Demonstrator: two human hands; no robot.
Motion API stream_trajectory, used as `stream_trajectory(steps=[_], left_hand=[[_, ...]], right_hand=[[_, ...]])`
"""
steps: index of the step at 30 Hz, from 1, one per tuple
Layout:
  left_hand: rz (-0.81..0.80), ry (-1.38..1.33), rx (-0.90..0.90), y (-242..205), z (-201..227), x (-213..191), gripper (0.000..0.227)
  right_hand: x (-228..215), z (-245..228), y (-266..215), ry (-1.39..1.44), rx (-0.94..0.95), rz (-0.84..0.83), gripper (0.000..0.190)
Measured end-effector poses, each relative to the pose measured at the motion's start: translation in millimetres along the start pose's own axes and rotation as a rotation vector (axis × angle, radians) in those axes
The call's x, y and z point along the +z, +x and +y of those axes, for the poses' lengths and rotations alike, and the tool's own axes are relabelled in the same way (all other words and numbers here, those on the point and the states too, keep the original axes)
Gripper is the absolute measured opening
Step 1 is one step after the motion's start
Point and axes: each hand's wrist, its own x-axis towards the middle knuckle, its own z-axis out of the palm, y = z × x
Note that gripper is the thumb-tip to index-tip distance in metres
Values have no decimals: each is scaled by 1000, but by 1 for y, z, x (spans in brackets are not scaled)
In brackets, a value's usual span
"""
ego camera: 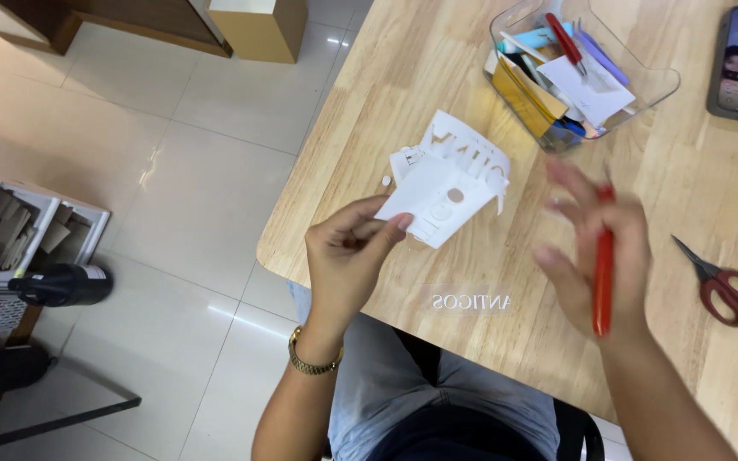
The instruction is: Using a weeding tool to remove excess vinyl from a clear transfer sheet to reveal a logo.
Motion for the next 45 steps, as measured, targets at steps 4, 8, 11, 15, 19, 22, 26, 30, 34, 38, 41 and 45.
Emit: stream_trajectory(steps=[4, 8, 11, 15, 19, 22, 26, 30, 34, 38, 41, 45], left_hand=[[-38, 46, 43, -13, 4, -3, 22], [-2, 73, 25, -18, -1, -16, 22], [64, 60, -42, -18, -7, -24, 25], [78, 27, -36, -24, -8, -36, 24], [337, 38, 12, -29, -18, -57, 28], [420, 88, 38, -37, -18, -67, 25], [417, 95, 37, -48, -11, -70, 28], [381, 98, 33, -54, -14, -63, 28], [277, 33, 23, -62, -15, -46, 29], [148, -69, 80, -68, -10, -27, 37], [117, -78, 109, -74, 0, -20, 39], [57, 10, 197, -81, 21, -12, 35]], right_hand=[[14, -4, 44, 217, 168, -161, 31], [18, 2, 46, 59, 189, -55, 36], [17, -9, 52, 78, 212, 91, 37], [25, 2, 63, 40, 151, 88, 35], [45, 57, 66, -198, 48, -24, 27], [60, 80, 67, -528, -95, -232, 23], [77, 59, 58, -757, -76, -478, 26], [74, 14, 49, -388, -100, -338, 23], [63, -14, 26, 203, 126, -315, 27], [37, 17, -4, 390, 158, -283, 37], [28, -7, -10, 370, 148, -216, 38], [26, -42, -18, 277, 160, -152, 45]])
